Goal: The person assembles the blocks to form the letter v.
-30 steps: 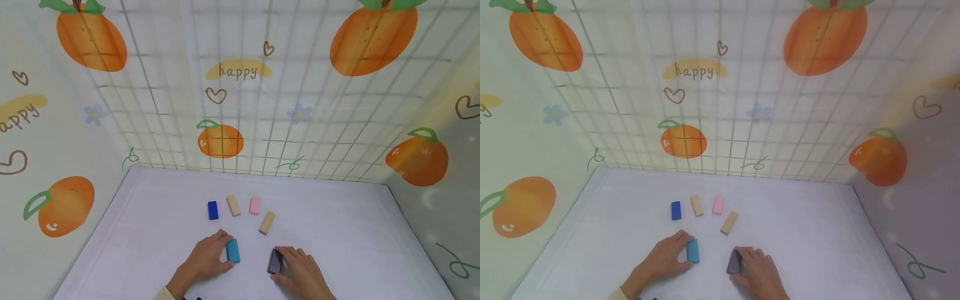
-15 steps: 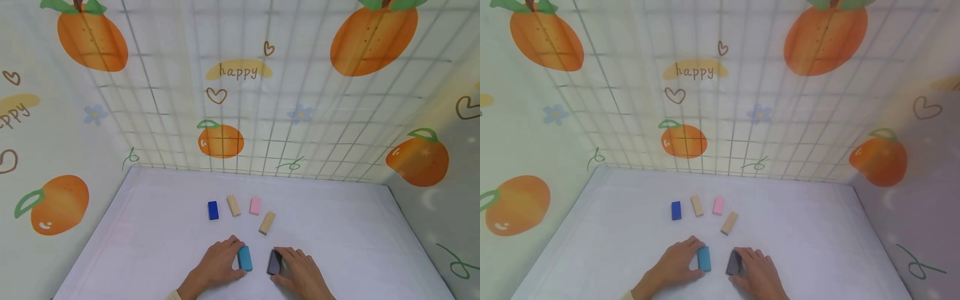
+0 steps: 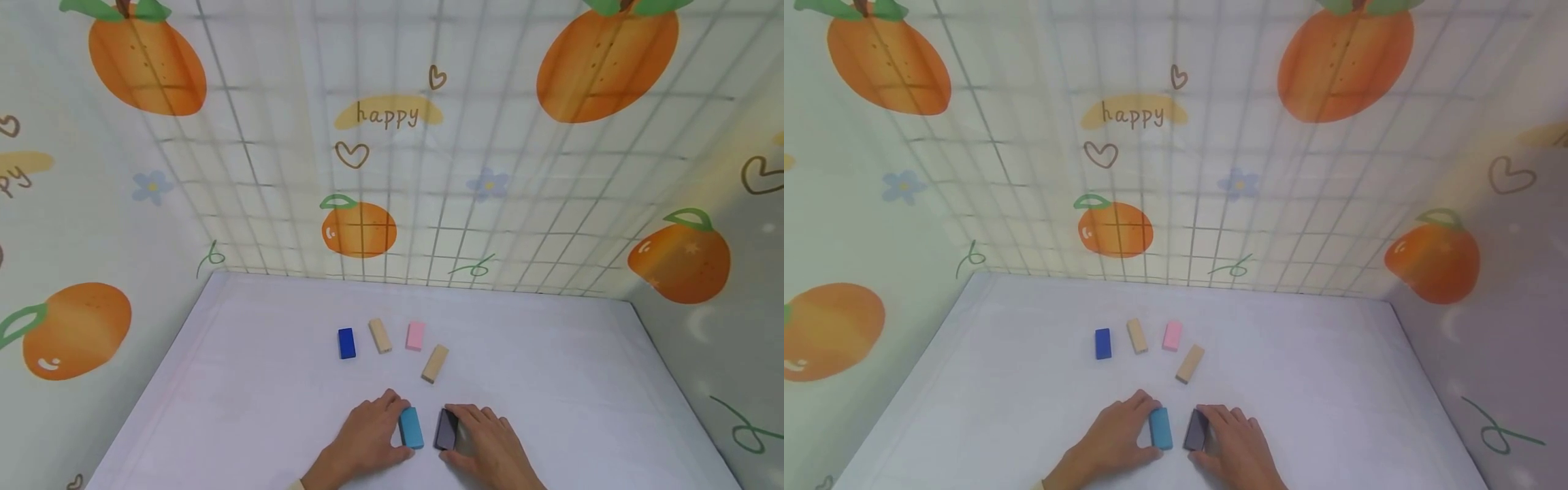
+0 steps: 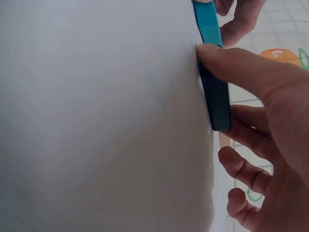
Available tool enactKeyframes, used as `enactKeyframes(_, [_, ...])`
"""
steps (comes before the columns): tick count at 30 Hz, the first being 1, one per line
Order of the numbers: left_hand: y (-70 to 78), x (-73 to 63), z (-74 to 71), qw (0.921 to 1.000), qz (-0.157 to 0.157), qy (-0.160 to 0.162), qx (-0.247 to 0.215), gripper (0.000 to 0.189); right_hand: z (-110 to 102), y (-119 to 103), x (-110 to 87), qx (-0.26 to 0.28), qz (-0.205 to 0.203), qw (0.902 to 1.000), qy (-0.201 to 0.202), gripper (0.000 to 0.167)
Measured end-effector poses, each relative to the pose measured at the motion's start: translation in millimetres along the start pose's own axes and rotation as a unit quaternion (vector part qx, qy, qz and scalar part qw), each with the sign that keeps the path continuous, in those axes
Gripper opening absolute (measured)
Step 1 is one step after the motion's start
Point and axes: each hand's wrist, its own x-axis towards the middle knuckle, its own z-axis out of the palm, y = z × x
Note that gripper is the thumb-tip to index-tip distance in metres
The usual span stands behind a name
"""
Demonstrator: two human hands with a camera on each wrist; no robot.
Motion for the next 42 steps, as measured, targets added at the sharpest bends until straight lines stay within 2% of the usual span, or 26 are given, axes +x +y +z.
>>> enactKeyframes(5, [3.3, 1.1, 1.2, 1.0000, 0.007, 0.002, 0.006, 0.068, 0.6, -0.5, 1.5, 0.005, 0.008, 0.9999, -0.009, 0.073])
enactKeyframes(12, [4.4, 3.1, 6.7, 1.0000, -0.002, -0.008, 0.005, 0.072, -1.6, -2.2, 4.1, 0.012, 0.029, 0.9987, -0.039, 0.080])
enactKeyframes(18, [10.3, 3.6, 7.1, 0.9997, 0.004, 0.005, 0.022, 0.083, -5.1, -1.6, 4.0, 0.020, 0.052, 0.9967, -0.058, 0.085])
enactKeyframes(24, [17.6, 6.6, 6.5, 0.9993, 0.006, 0.008, 0.036, 0.082, -5.5, -0.5, 3.7, 0.022, 0.059, 0.9958, -0.066, 0.087])
enactKeyframes(27, [19.5, 7.8, 8.1, 0.9992, 0.009, 0.011, 0.038, 0.079, -5.1, 0.3, 3.1, 0.021, 0.054, 0.9964, -0.062, 0.085])
enactKeyframes(36, [22.9, 10.8, 11.1, 0.9990, 0.013, 0.016, 0.041, 0.074, -3.0, 3.5, -1.2, 0.000, 0.018, 0.9997, -0.016, 0.073])
enactKeyframes(42, [25.5, 9.9, 14.0, 0.9989, 0.021, 0.029, 0.031, 0.070, -2.8, 2.6, -1.7, 0.000, 0.015, 0.9998, -0.010, 0.070])
